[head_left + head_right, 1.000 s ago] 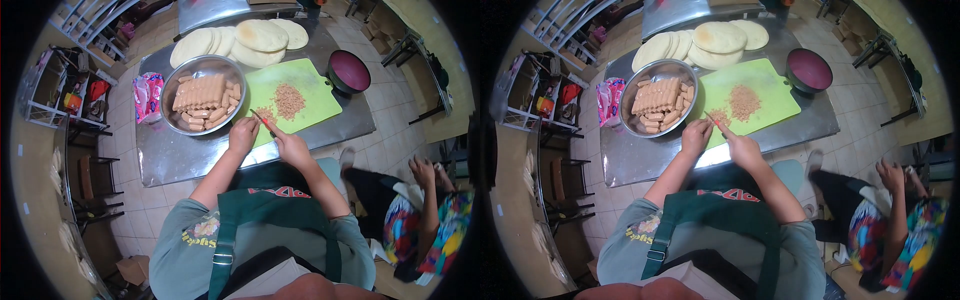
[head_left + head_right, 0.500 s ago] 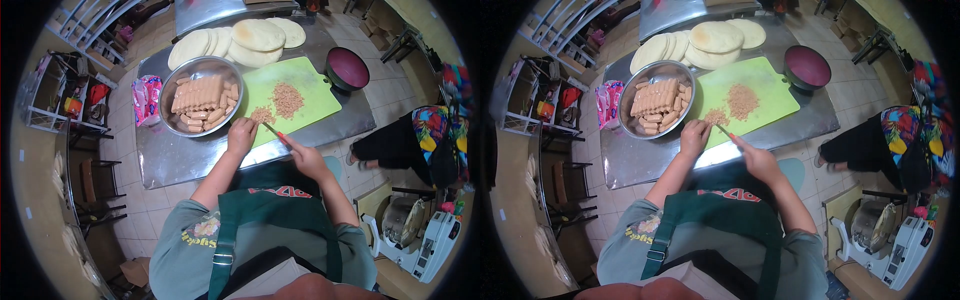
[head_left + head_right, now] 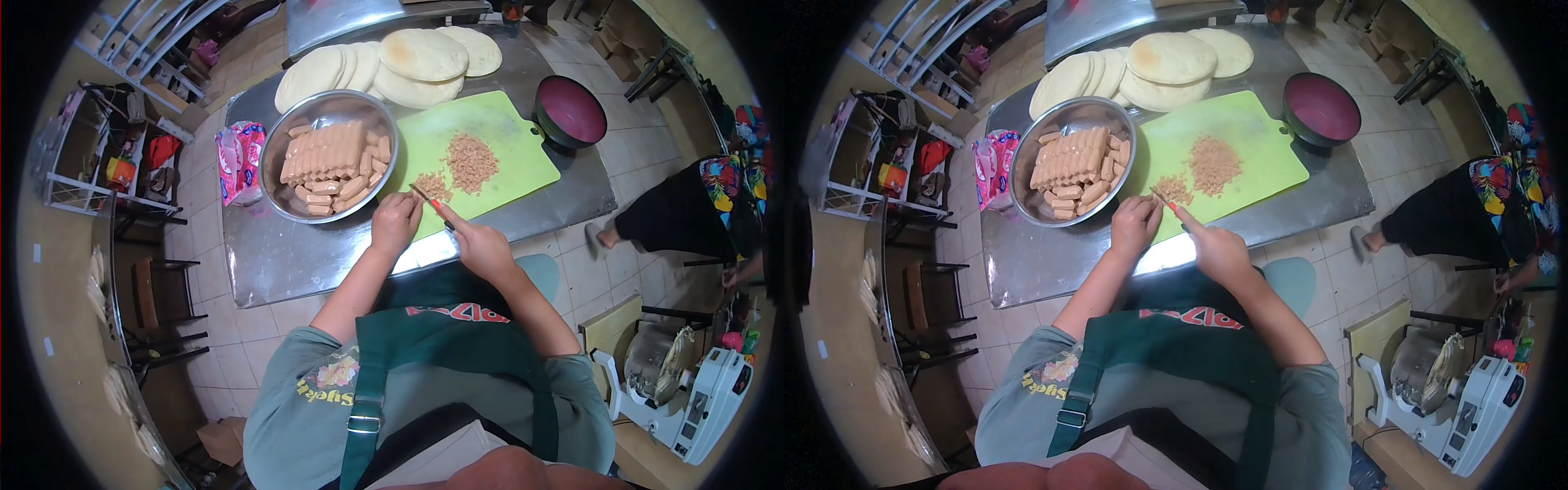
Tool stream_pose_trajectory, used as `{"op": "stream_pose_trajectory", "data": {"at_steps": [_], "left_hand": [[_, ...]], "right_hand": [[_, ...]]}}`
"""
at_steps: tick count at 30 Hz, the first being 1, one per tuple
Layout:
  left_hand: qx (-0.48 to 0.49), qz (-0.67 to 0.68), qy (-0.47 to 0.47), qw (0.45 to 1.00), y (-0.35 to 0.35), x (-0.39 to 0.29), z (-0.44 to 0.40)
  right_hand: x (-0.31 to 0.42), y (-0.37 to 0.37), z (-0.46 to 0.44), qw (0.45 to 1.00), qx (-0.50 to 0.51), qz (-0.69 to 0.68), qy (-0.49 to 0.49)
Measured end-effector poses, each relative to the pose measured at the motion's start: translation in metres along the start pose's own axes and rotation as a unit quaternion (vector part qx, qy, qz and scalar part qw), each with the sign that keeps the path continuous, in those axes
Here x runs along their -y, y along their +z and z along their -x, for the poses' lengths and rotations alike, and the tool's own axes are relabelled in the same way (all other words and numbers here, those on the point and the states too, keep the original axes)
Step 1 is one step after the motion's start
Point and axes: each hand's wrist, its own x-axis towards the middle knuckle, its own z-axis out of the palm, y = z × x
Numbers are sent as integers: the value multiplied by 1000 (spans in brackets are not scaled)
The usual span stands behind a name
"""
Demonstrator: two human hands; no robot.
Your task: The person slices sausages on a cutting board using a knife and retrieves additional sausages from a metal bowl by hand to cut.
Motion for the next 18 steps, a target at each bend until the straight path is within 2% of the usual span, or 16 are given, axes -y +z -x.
{"op": "stream_pose_trajectory", "data": {"at_steps": [4,6,10,18], "left_hand": [[-6,-4,-5,1000,1,0,1],[-7,-6,-4,1000,1,-1,1],[-4,-4,-5,1000,-1,-1,0],[18,4,-46,999,-1,2,2]], "right_hand": [[6,6,-6,998,1,66,-5],[6,14,-1,992,-35,119,-24],[3,12,25,991,-32,132,-8],[-12,5,42,996,-87,-9,-22]]}}
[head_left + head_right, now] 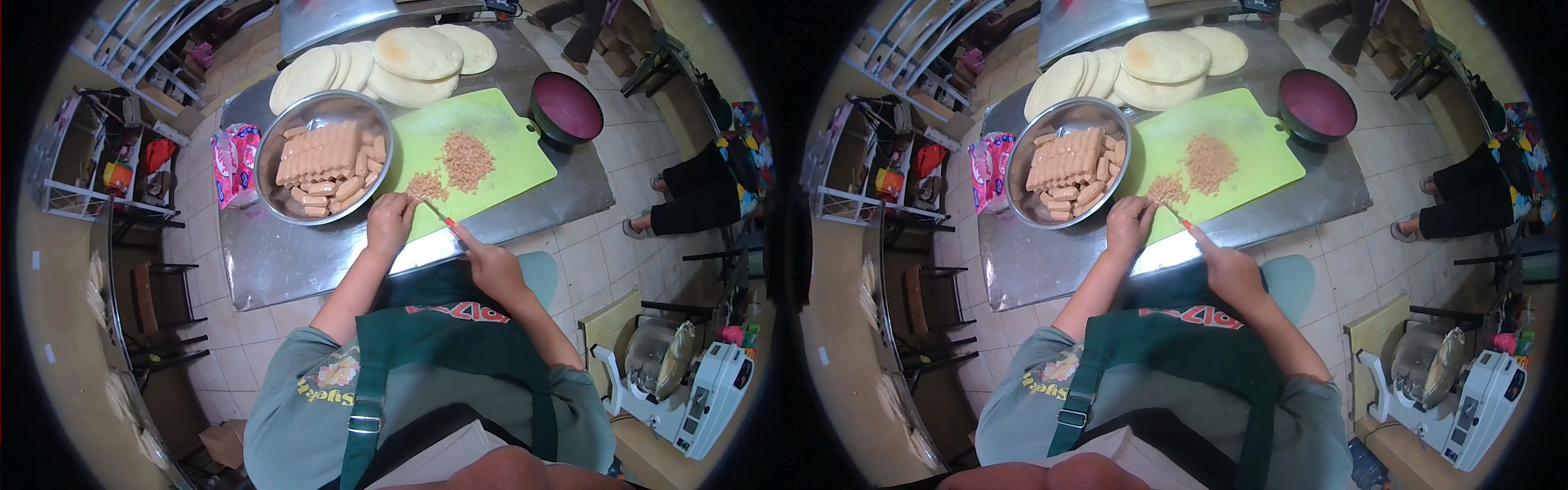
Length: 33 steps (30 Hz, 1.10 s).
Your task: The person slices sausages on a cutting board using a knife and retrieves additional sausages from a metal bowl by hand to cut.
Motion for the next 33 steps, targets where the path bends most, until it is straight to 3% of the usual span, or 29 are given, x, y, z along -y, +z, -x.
{"op": "stream_pose_trajectory", "data": {"at_steps": [4,13,22,28,33], "left_hand": [[-9,8,14,1000,0,0,0],[-12,13,10,1000,-1,-1,1],[1,12,-4,1000,-2,-1,0],[-7,24,0,1000,-1,-2,0],[-9,13,9,1000,-1,-1,-1]], "right_hand": [[9,-1,-10,1000,-23,7,1],[22,21,-30,992,64,107,30],[10,6,7,999,21,-8,31],[20,1,-9,998,-22,53,-1],[24,7,-20,993,40,110,10]]}}
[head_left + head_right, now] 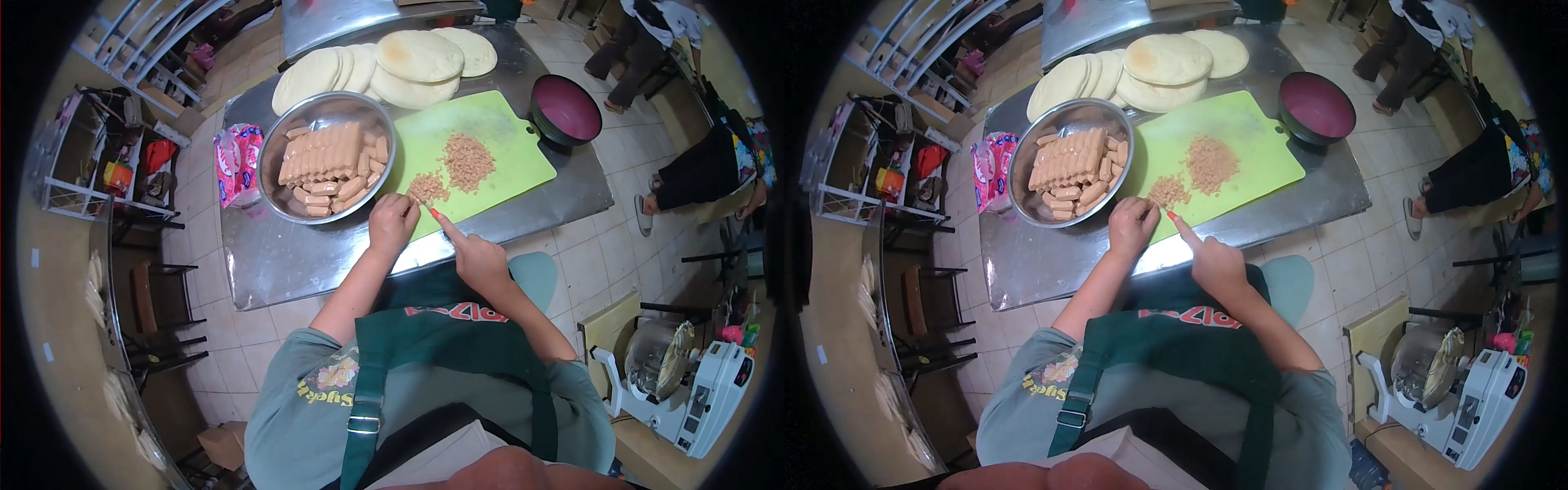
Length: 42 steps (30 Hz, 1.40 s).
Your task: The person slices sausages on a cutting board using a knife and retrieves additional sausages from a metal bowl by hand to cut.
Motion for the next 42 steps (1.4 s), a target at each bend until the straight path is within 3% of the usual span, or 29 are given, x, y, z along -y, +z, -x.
{"op": "stream_pose_trajectory", "data": {"at_steps": [6,16,21,30,37,42], "left_hand": [[-4,-3,2,1000,1,0,0],[-8,-18,-3,1000,0,0,2],[-13,-8,6,1000,1,0,1],[-17,-17,5,1000,0,-2,1],[-19,-18,-2,1000,0,-3,1],[-20,-13,-5,1000,0,-2,1]], "right_hand": [[-10,16,-17,991,4,-137,-3],[-11,-3,23,995,54,-84,22],[-18,5,23,991,-63,-116,-13],[-2,7,0,997,-61,11,-44],[-4,10,-12,999,-24,32,-37],[-4,16,-22,999,18,-42,-27]]}}
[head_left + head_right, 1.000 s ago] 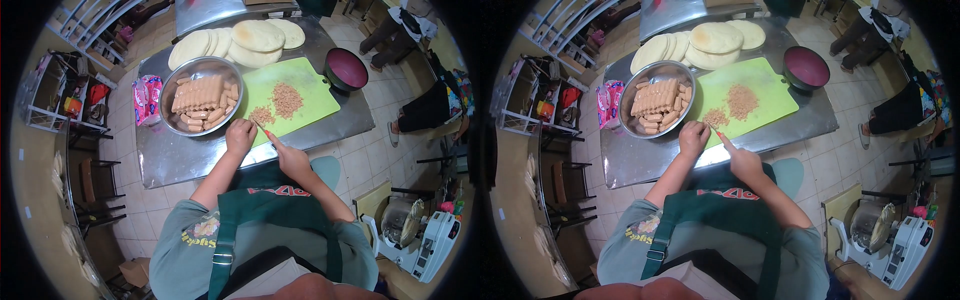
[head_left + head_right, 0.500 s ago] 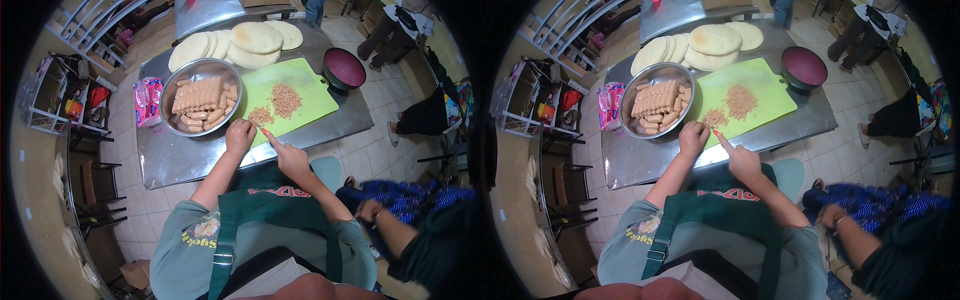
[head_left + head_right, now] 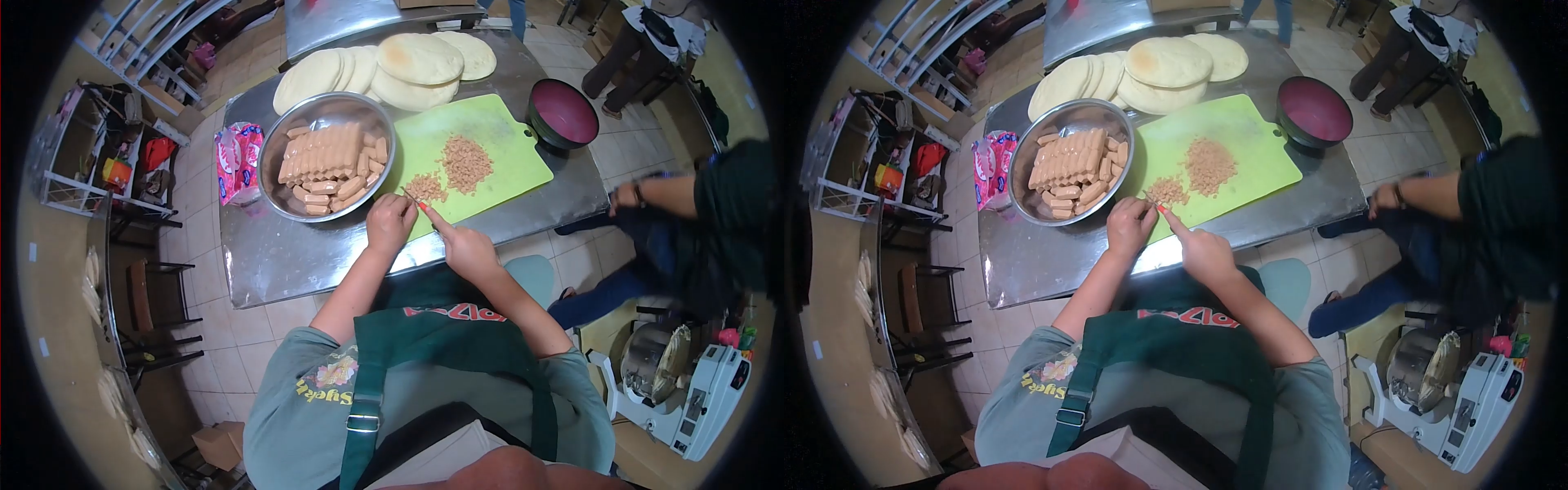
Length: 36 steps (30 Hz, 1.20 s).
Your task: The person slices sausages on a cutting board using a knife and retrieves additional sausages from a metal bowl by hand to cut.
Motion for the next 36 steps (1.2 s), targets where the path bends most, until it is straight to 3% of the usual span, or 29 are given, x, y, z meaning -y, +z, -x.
{"op": "stream_pose_trajectory", "data": {"at_steps": [4,7,15,22,36], "left_hand": [[7,30,-41,999,-1,2,1],[23,29,-91,995,-4,1,0],[9,46,-80,996,-5,2,0],[20,61,-82,995,-6,1,1],[20,46,-75,996,-7,1,2]], "right_hand": [[2,-11,23,999,31,-3,28],[-2,-15,45,998,-5,-46,33],[-6,-25,43,988,-33,-141,50],[1,-8,18,995,-51,-81,23],[8,-9,10,999,26,-32,31]]}}
